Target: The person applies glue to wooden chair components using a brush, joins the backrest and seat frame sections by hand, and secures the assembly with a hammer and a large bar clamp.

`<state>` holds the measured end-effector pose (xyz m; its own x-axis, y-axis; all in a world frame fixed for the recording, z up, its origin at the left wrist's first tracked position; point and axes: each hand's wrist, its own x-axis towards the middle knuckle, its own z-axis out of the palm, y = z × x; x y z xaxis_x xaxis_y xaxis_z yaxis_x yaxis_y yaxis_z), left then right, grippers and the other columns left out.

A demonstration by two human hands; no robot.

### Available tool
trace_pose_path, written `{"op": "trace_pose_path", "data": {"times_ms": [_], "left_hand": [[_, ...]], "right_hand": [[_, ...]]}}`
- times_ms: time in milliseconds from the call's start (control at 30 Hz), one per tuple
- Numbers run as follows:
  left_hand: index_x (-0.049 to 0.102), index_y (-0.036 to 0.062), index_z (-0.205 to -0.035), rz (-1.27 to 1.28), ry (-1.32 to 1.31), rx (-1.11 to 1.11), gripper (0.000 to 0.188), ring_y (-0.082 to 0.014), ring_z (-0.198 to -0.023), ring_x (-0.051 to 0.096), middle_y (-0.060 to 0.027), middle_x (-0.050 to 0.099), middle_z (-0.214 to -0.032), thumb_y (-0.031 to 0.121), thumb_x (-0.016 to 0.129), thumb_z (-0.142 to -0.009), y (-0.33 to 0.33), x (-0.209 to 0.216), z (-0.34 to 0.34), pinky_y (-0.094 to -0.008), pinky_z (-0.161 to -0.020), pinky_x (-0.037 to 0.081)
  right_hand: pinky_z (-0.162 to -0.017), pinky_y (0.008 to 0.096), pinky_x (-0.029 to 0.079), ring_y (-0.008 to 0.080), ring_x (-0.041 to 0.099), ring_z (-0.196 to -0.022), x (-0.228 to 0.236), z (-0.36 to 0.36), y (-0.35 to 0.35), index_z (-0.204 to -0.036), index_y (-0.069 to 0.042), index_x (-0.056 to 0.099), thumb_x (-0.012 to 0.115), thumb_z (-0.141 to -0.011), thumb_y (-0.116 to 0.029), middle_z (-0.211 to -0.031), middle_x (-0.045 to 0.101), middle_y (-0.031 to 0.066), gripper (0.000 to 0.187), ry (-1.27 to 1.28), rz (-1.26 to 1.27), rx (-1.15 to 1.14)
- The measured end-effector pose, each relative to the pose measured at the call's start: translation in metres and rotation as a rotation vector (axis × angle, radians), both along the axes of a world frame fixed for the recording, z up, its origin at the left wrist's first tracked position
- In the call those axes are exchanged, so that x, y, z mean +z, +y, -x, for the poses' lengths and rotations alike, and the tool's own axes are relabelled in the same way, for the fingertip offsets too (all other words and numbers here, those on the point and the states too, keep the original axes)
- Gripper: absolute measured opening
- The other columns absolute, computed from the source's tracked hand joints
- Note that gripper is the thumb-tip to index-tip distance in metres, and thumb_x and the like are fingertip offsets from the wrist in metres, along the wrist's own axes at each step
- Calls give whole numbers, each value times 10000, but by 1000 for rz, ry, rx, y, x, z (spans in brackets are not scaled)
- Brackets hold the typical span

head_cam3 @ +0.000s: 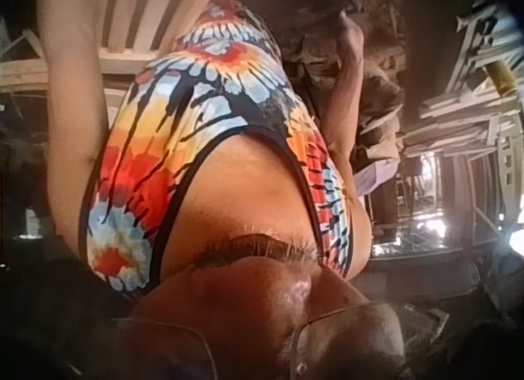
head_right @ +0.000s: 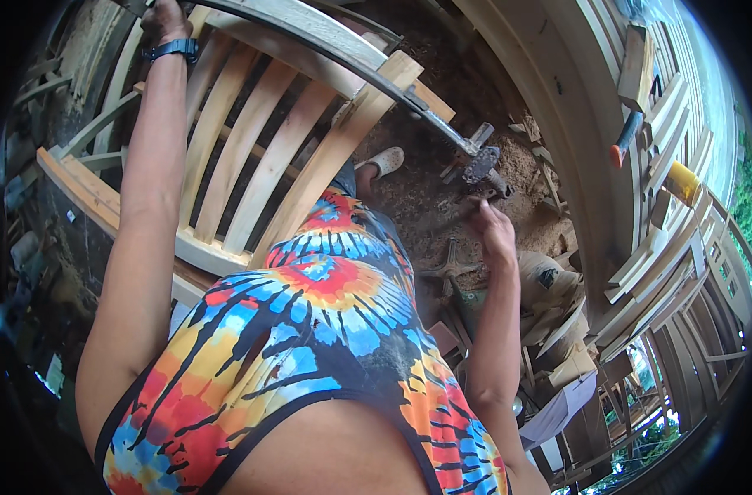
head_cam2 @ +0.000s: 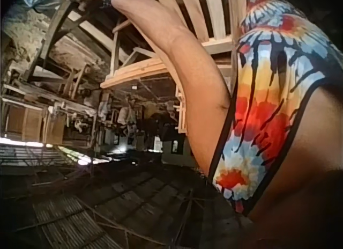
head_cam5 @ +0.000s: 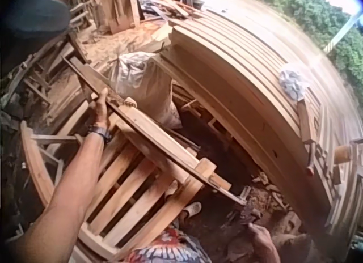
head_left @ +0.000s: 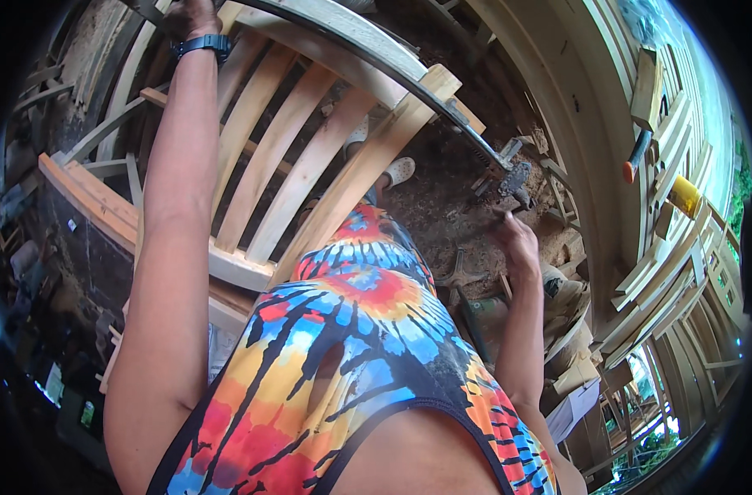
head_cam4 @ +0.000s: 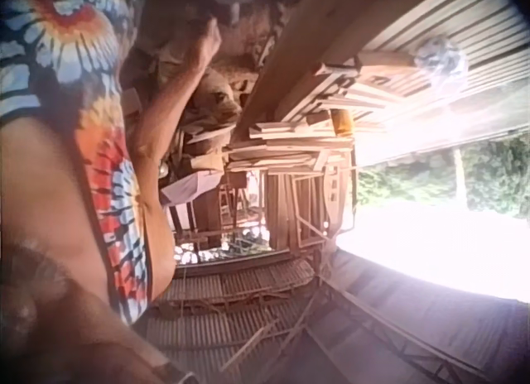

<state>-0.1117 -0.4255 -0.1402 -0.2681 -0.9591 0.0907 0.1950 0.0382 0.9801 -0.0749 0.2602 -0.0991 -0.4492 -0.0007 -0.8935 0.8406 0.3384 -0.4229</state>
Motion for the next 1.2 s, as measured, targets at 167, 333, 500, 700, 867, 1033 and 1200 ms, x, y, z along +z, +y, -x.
{"op": "trace_pose_path", "data": {"times_ms": [167,333,500,700,867,1033,1200], "left_hand": [[711,78,-898,2,-146,59,288,-147,-742,605,-6,657,-829,355,781,-868,1,1,-6,-326,-671,491],[724,53,-925,91,-160,92,331,-149,-756,608,-14,669,-842,374,778,-864,-1,-1,-4,-331,-683,488],[712,58,-898,75,-17,63,286,-134,-697,588,9,651,-806,335,776,-872,-11,-16,-7,-318,-637,473],[703,47,-950,54,-36,27,272,-140,-716,595,1,649,-837,301,776,-884,4,-1,-3,-318,-650,493],[699,-112,-976,65,-346,188,527,-218,-823,700,-151,713,-952,343,867,-769,-42,-40,-12,-364,-750,596],[668,-177,-1136,-47,-230,144,738,-263,-965,696,-216,720,-1112,413,873,-744,-15,-17,-4,-379,-888,560],[674,-168,-1114,-79,-237,132,682,-241,-920,693,-190,721,-1081,378,872,-756,-21,-15,-5,-366,-857,569]], "right_hand": [[-759,309,580,170,703,-822,99,19,-20,-1475,-31,495,565,-1054,-304,-995,733,133,507,-55,-76,87],[-753,304,585,183,709,-805,162,54,-29,-1502,-22,464,571,-1045,-385,-1031,720,176,594,167,-11,164],[-802,332,589,224,716,-903,157,98,-34,-1468,-7,484,406,-1069,-565,-1138,703,212,690,203,171,69],[-756,318,576,177,682,-868,73,155,-21,-1345,-30,583,626,-1024,-305,-999,676,83,425,288,-102,169],[-649,302,555,163,652,-771,-23,167,-14,-1111,-30,655,652,-983,-191,-882,643,52,206,218,-141,234],[-508,287,463,143,518,-538,-38,145,-32,-1084,-4,608,620,-993,-158,-678,544,34,179,177,112,30],[-464,266,378,83,456,-503,-54,135,-27,-1045,-45,612,648,-1015,-308,-612,468,-48,267,253,48,226]]}}
